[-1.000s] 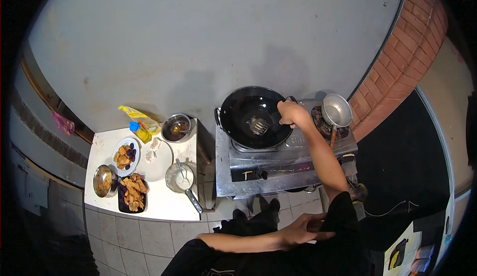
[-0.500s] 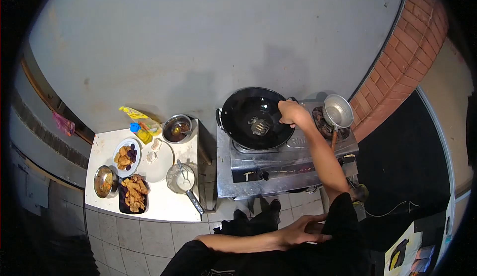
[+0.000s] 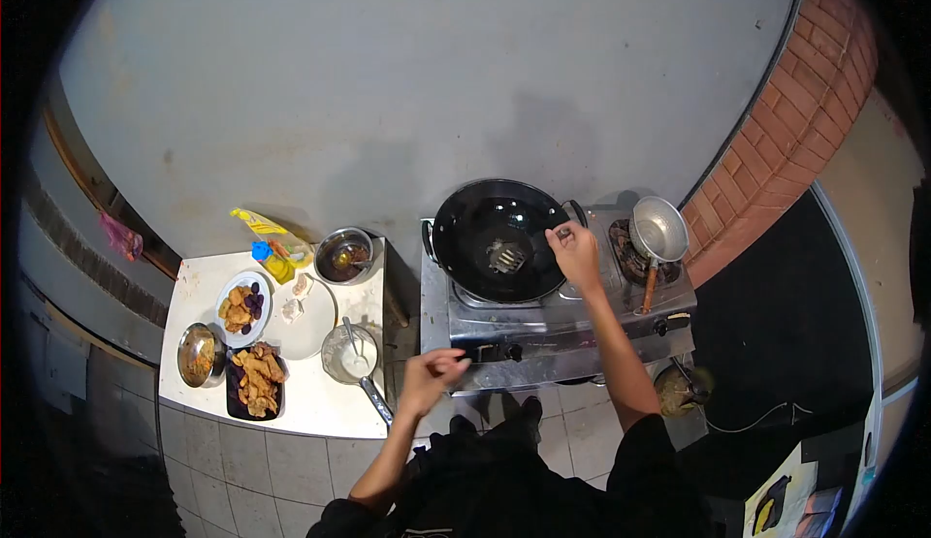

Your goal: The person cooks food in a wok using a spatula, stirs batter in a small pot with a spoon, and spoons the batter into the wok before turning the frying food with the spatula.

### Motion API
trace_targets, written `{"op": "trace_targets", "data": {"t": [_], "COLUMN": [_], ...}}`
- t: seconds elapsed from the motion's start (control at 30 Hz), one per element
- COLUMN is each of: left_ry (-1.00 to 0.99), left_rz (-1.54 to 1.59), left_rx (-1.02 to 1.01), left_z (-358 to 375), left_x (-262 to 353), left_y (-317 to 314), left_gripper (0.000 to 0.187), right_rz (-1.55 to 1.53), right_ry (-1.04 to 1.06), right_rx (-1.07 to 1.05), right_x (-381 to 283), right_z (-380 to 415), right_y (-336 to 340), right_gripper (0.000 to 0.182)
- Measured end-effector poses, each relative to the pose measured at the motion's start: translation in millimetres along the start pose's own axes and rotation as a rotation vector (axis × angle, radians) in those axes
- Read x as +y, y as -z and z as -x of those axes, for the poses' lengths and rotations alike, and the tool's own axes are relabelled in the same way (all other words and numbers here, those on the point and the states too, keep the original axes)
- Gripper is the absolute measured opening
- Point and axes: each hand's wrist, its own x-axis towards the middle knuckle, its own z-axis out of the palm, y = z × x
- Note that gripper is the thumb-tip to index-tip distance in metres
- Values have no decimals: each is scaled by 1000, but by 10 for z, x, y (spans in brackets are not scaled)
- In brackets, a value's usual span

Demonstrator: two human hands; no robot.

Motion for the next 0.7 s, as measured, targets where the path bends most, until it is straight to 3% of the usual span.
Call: {"op": "trace_targets", "data": {"t": [0.17,0.23,0.33,0.43,0.47,0.57,0.6,0.7], "left_ry": [43,68,37,-2,60,344,303,320], "left_rz": [-52,67,-371,-827,-811,-125,87,223], "left_rx": [336,515,801,848,820,565,649,592], "left_z": [226,349,455,507,489,461,407,340], "left_x": [-998,-1303,-1562,-2160,-2366,-2109,-2085,-2072], "left_y": [808,984,1080,1194,1230,1192,1099,1166], "left_gripper": [16,20,32,42,38,32,32,35], "right_rz": [-179,-223,-299,-363,-382,-396,-398,-408], "right_ry": [-53,-135,-185,-177,-173,-166,-184,-203], "right_rx": [63,2,-9,45,66,82,88,87], "right_x": [208,101,61,47,39,-5,-32,-1], "right_z": [270,361,419,408,407,427,425,404], "right_y": [-140,-88,-94,-113,-113,-82,-82,-102], "right_gripper": [21,21,21,20,20,20,20,21]}}
